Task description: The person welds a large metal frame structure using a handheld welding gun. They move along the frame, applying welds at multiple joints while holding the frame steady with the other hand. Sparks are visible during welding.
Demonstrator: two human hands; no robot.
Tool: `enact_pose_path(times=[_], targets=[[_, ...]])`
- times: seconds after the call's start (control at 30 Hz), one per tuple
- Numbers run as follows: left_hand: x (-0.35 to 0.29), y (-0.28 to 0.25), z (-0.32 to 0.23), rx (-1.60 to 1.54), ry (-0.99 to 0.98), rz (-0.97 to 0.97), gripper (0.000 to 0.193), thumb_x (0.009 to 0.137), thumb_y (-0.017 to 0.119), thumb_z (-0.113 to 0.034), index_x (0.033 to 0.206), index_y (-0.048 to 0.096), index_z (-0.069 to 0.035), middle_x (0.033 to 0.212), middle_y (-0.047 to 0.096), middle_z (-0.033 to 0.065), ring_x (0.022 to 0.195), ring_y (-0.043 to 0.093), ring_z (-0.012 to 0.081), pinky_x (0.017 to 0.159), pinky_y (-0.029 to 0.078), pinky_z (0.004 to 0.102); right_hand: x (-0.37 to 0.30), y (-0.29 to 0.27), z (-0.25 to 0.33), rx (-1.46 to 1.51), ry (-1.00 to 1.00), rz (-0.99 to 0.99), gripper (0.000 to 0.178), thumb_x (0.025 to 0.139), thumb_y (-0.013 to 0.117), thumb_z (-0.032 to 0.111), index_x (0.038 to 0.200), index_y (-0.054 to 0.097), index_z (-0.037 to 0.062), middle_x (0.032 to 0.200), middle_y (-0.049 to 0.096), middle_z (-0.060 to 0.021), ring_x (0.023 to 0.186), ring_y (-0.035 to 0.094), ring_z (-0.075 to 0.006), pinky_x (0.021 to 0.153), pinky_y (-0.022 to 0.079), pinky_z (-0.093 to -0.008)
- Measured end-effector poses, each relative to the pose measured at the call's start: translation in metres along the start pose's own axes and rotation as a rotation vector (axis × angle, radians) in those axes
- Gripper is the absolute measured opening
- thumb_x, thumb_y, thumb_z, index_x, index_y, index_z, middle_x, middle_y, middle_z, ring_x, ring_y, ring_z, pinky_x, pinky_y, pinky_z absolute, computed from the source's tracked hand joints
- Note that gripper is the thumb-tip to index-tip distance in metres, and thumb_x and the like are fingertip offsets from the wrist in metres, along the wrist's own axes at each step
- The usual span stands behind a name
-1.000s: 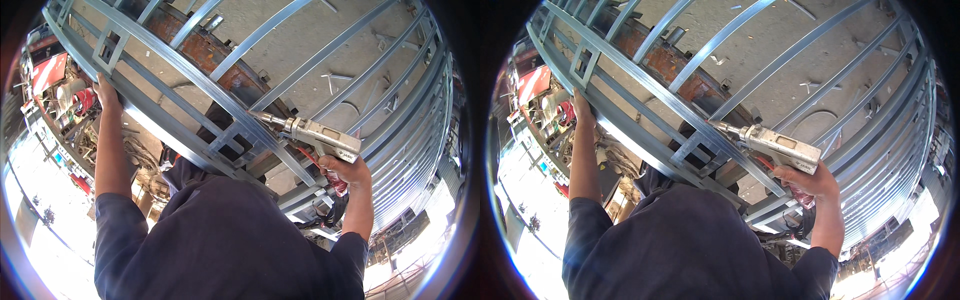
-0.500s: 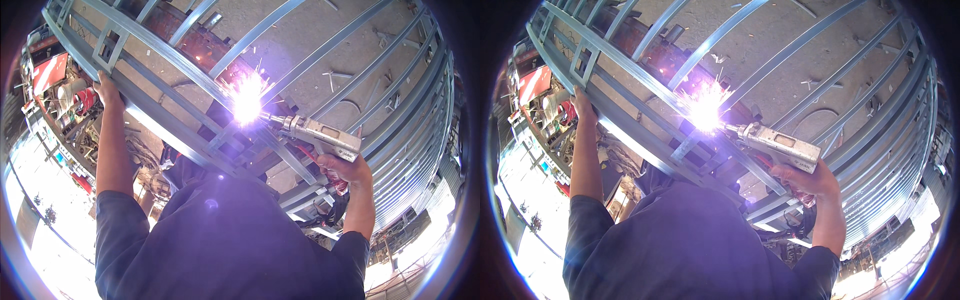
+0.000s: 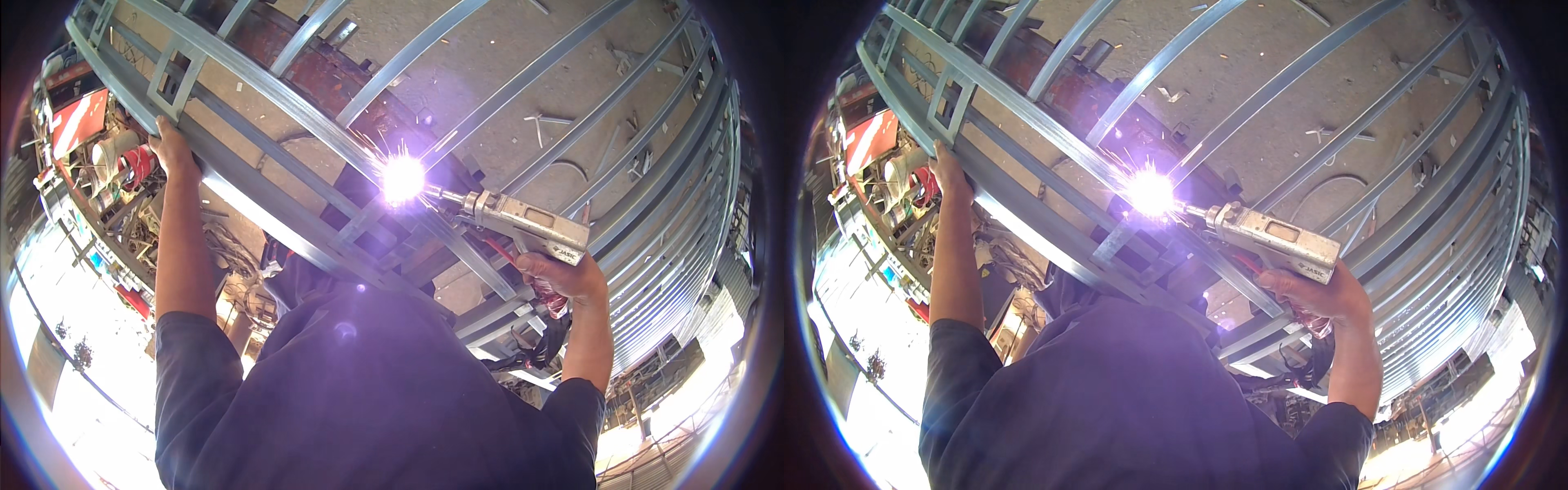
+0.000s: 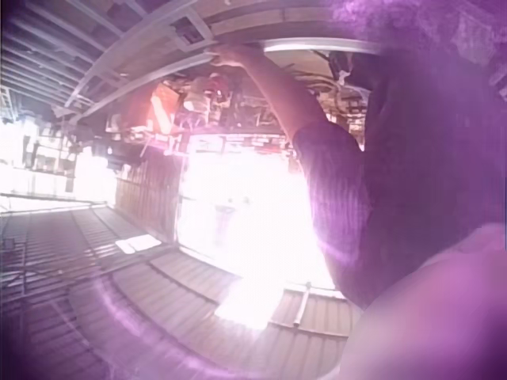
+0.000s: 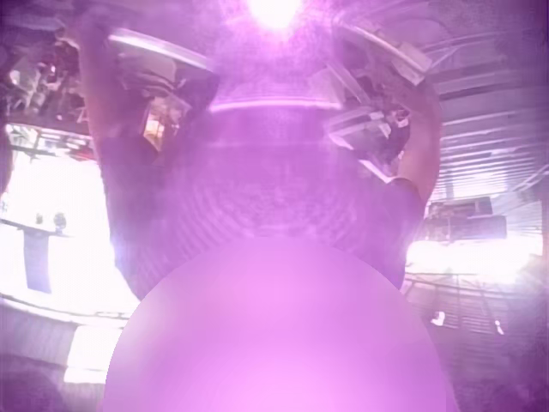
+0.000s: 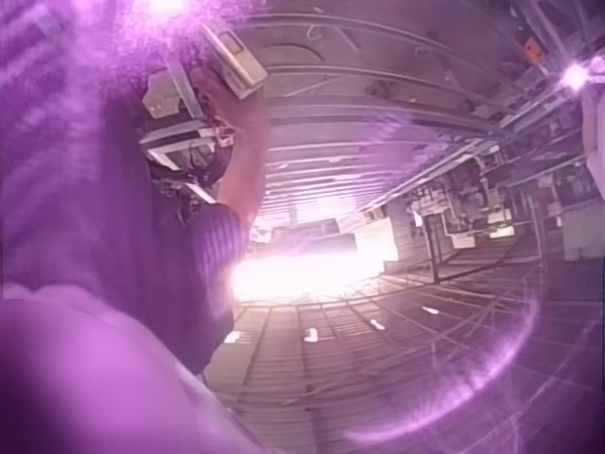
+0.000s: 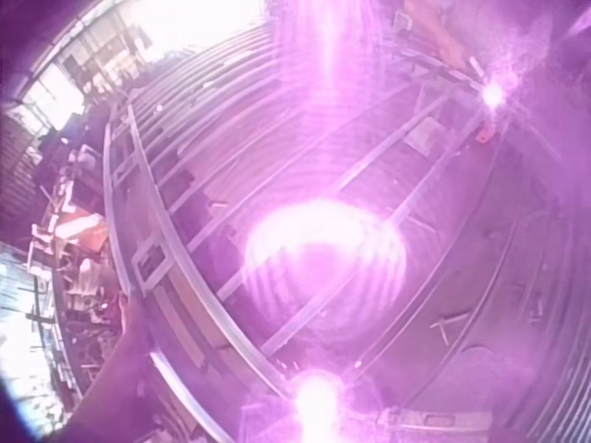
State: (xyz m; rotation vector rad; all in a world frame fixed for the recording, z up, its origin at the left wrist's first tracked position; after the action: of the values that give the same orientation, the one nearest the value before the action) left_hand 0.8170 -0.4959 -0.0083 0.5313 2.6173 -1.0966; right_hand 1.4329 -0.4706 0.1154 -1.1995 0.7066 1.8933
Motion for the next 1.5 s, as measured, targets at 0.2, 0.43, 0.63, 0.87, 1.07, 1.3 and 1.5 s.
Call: enact_pose_path(times=[0.2,0.43,0.63,0.87,1.07,1.3,1.5], targets=[[0.002,0.0,0.001,-0.016,-0.005,-0.004,0.092,0.103,0.052,-0.059,0.167,0.011,-0.008,0.161,0.041,0.0219,0.134,0.055,0.0356,0.107,0.049,0.046,-0.001,-0.001,-0.001,-0.106,-0.133,-0.019,0.061,0.084,0.091,0.022,0.135,0.066,0.0026,0.116,0.075,-0.0093,0.102,0.067,-0.0158,0.088,0.057,-0.0318],[-0.002,0.002,-0.002,-0.001,-0.006,-0.008,0.093,0.102,0.052,-0.06,0.167,0.011,-0.007,0.161,0.04,0.0221,0.134,0.055,0.0362,0.108,0.049,0.046,-0.002,-0.003,-0.005,-0.034,-0.074,0.012,0.061,0.085,0.09,0.022,0.136,0.065,0.0013,0.12,0.074,-0.0101,0.107,0.067,-0.017,0.092,0.056,-0.0323],[0.007,0.001,0.004,0.001,-0.001,-0.024,0.094,0.101,0.053,-0.061,0.167,0.012,-0.007,0.161,0.041,0.0226,0.133,0.057,0.0368,0.107,0.05,0.0461,0.001,-0.004,-0.017,-0.025,-0.201,0.043,0.063,0.085,0.09,0.02,0.138,0.063,0.0014,0.123,0.073,-0.0095,0.109,0.067,-0.0166,0.093,0.056,-0.0324],[0.001,0.003,0.0,-0.019,0.009,-0.078,0.083,0.103,0.052,-0.055,0.165,0.024,-0.006,0.155,0.049,0.0221,0.129,0.06,0.0359,0.104,0.053,0.0453,-0.015,-0.013,-0.031,0.082,-0.028,-0.029,0.065,0.082,0.092,0.018,0.139,0.062,0.0027,0.117,0.073,-0.0067,0.103,0.067,-0.0148,0.086,0.058,-0.0308],[0.019,-0.005,0.016,-0.054,-0.009,-0.076,0.055,0.107,0.043,-0.04,0.152,0.049,-0.009,0.137,0.064,0.023,0.114,0.067,0.0358,0.096,0.056,0.0462,-0.04,0.004,0.029,0.262,-0.482,0.058,0.073,0.089,0.083,0.041,0.137,0.055,-0.0061,0.097,0.071,-0.0189,0.065,0.07,-0.0191,0.056,0.059,-0.0312],[0.007,0.002,0.016,-0.084,0.108,-0.173,0.057,0.109,0.043,-0.037,0.156,0.045,-0.004,0.149,0.055,0.0285,0.134,0.056,0.0434,0.113,0.043,0.0434,0.025,0.136,0.162,0.167,-0.502,0.079,0.045,0.104,0.063,0.031,0.127,0.06,-0.0066,0.095,0.072,-0.017,0.064,0.069,-0.0171,0.056,0.057,-0.0305],[0.013,0.005,0.032,-0.101,0.155,-0.176,0.056,0.11,0.041,-0.034,0.156,0.043,-0.002,0.15,0.049,0.0286,0.139,0.048,0.0447,0.117,0.039,0.0475,0.102,0.249,0.249,-0.032,-0.525,0.323,0.049,0.104,0.063,0.038,0.129,0.061,-0.0045,0.09,0.072,-0.0123,0.062,0.068,-0.0157,0.054,0.054,-0.0291]])
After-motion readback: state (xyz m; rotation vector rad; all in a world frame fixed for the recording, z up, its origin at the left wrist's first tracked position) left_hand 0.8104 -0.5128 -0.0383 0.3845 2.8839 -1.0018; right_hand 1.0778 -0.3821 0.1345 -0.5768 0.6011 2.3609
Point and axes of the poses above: each hand's wrist, its own x-axis towards the middle knuckle, its own y-axis out of the palm, z = x × y, the point moved 2 cm from there along x, towards the middle knuckle
